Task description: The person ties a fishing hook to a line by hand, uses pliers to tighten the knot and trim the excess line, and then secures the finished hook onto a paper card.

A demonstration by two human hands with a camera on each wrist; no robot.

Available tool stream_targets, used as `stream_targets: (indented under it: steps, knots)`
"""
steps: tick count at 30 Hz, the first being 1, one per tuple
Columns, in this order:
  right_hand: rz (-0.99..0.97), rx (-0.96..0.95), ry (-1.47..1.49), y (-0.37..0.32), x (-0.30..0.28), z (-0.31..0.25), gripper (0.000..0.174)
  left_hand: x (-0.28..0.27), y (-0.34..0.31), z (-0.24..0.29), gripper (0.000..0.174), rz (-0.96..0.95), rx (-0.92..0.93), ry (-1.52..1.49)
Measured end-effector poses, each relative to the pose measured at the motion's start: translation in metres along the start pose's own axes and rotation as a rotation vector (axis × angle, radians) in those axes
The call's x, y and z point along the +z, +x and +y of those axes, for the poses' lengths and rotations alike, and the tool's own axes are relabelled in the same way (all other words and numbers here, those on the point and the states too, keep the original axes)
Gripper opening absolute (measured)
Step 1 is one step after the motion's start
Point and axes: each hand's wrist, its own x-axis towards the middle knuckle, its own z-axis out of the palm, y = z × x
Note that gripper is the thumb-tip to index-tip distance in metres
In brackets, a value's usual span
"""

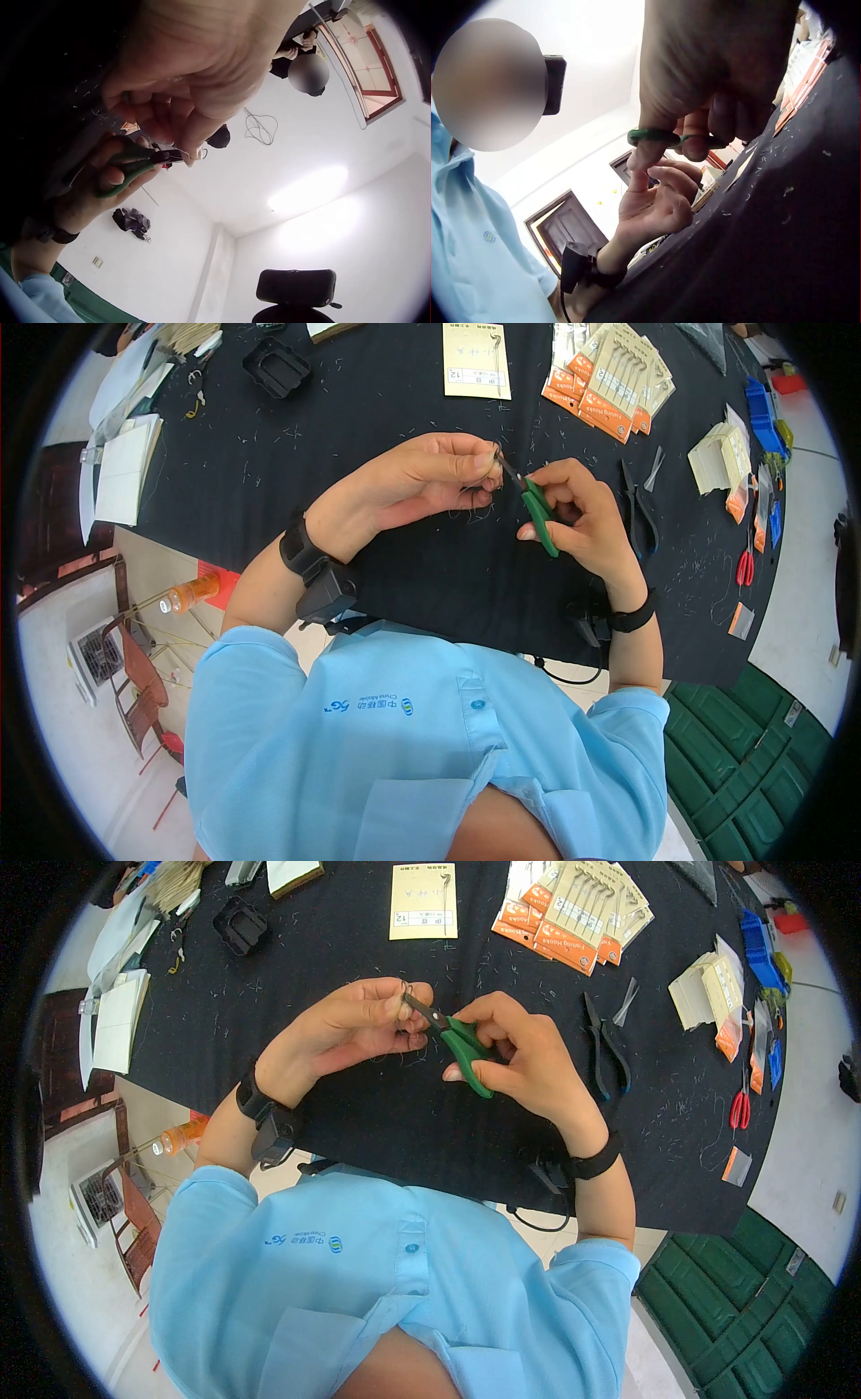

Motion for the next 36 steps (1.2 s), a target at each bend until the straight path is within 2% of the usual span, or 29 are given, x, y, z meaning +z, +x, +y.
stream_targets:
  steps: [9,14,16,22,26,29,31,35,36]
  knots:
    - [0.030,0.023,-0.023,0.000,-0.003,0.001,0.039,0.004,0.000,0.003,0.021,0.030,-0.017,0.063]
    - [0.179,0.154,-0.055,0.004,-0.014,0.001,0.036,0.003,0.001,0.002,0.020,-0.007,0.008,0.033]
    - [0.229,0.246,-0.206,0.006,-0.020,-0.001,0.031,0.003,0.001,0.001,0.021,0.088,0.036,0.062]
    - [0.295,0.378,-0.231,0.006,-0.027,-0.001,0.026,0.016,-0.002,0.005,0.022,0.274,0.115,0.234]
    - [0.304,0.360,-0.380,0.003,-0.031,0.015,0.024,0.020,-0.003,0.007,0.020,0.297,0.148,0.234]
    - [0.276,0.266,-0.518,0.002,-0.032,0.011,0.021,0.026,-0.004,0.008,0.020,0.347,0.189,0.408]
    - [0.252,0.201,-0.705,0.003,-0.033,0.004,0.015,0.027,-0.004,0.007,0.018,0.392,0.316,0.527]
    - [0.276,0.180,-0.630,0.011,-0.030,-0.016,0.015,0.027,-0.003,0.004,0.015,0.462,0.383,0.590]
    - [0.220,0.124,-0.424,0.016,-0.024,-0.023,0.015,0.027,-0.003,0.003,0.015,0.471,0.411,0.602]
